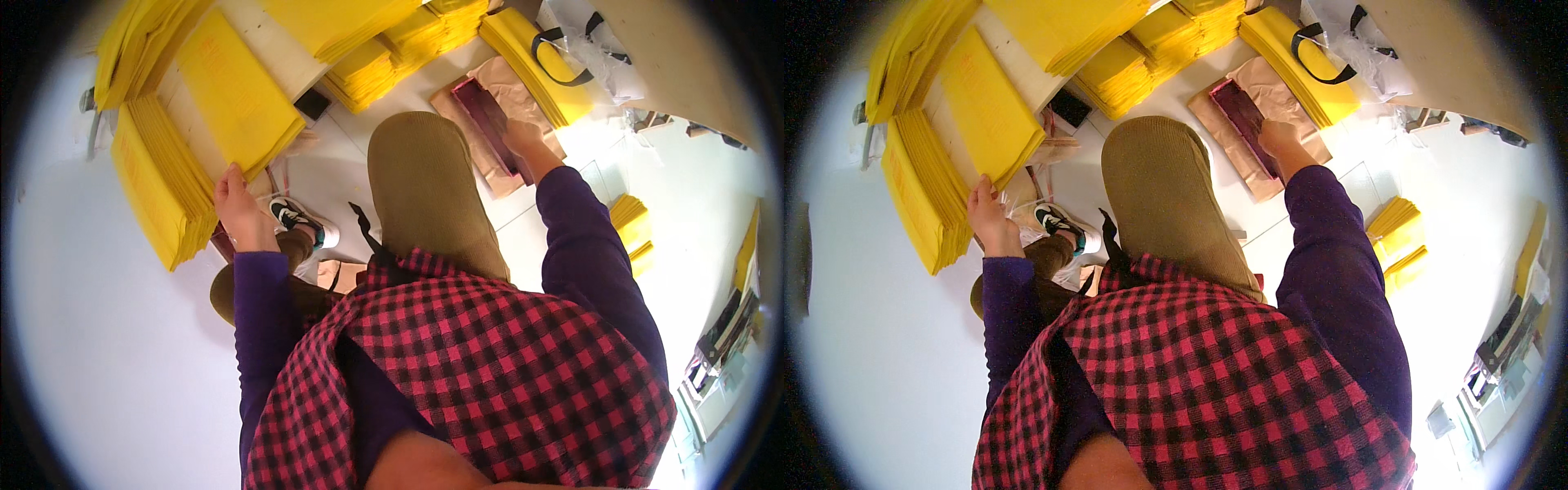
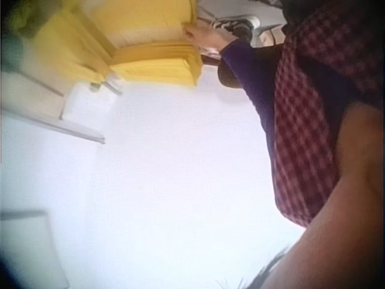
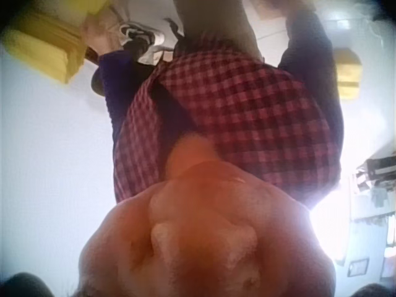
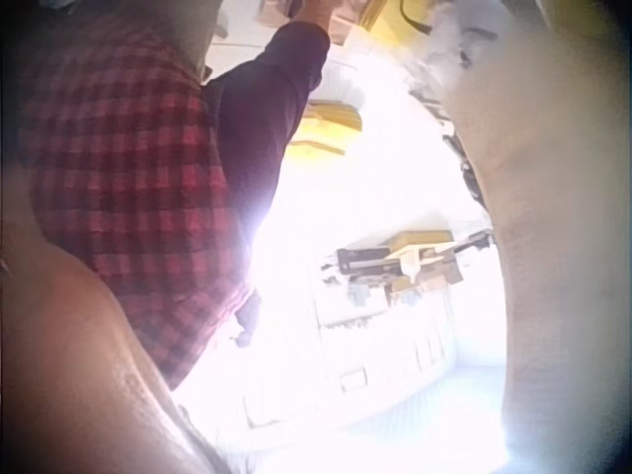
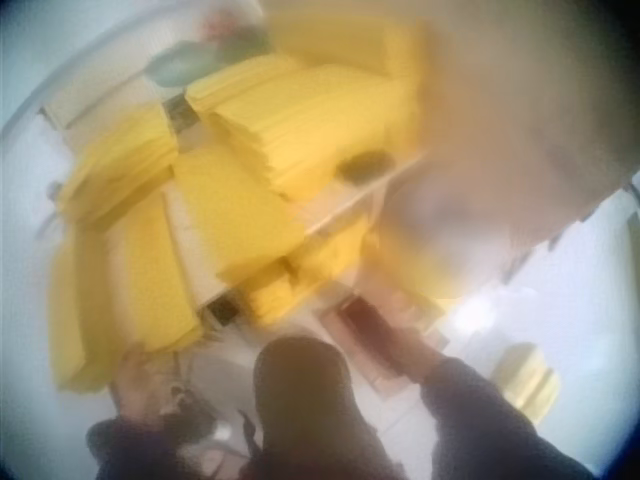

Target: The person repeatedly picks up yellow paper sheets from a table, aligns them, and stacks them into neat piles. They occasionally use a dark rectangular tool to press or smooth the stacks. The person handles the sheets one at a time or in small groups, maintaining organized stacks throughout the clip.

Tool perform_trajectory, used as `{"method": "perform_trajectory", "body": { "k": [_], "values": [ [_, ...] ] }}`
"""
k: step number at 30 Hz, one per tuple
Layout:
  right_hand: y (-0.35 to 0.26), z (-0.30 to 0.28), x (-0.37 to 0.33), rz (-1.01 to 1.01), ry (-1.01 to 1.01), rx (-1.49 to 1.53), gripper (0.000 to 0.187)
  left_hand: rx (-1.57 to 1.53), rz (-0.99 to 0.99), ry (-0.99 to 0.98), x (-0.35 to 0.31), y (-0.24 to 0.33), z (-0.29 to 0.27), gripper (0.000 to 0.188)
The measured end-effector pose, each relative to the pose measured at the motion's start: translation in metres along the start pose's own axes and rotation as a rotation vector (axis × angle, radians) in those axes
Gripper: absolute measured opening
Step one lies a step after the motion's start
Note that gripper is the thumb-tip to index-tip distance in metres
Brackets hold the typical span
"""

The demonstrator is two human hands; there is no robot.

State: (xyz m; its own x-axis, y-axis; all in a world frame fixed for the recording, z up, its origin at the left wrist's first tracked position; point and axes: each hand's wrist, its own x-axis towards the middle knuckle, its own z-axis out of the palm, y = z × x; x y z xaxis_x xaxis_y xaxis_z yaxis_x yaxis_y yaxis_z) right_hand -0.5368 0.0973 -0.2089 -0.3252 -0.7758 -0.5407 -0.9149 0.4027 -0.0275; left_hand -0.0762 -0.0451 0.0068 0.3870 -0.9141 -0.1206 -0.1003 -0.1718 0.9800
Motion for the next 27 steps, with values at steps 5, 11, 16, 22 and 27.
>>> {"method": "perform_trajectory", "body": {
  "k": [5,11,16,22,27],
  "values": [
    [-0.007,0.031,0.036,0.008,0.029,0.031,0.029,0.070,0.015,0.025,-0.002,0.017,0.000,0.013],
    [-0.014,0.040,0.059,0.055,-0.074,0.021,0.029,-0.113,-0.123,-0.035,-0.010,0.035,0.005,0.013],
    [-0.013,0.053,0.064,0.147,-0.122,0.071,0.028,-0.199,-0.217,-0.054,-0.009,0.043,0.006,0.013],
    [-0.008,0.051,0.063,0.134,-0.166,0.052,0.034,-0.271,-0.299,-0.097,-0.004,0.044,0.010,0.019],
    [-0.009,0.031,0.053,0.148,0.046,0.204,0.038,-0.215,-0.314,-0.181,0.002,0.046,0.012,0.020]
  ]
}}
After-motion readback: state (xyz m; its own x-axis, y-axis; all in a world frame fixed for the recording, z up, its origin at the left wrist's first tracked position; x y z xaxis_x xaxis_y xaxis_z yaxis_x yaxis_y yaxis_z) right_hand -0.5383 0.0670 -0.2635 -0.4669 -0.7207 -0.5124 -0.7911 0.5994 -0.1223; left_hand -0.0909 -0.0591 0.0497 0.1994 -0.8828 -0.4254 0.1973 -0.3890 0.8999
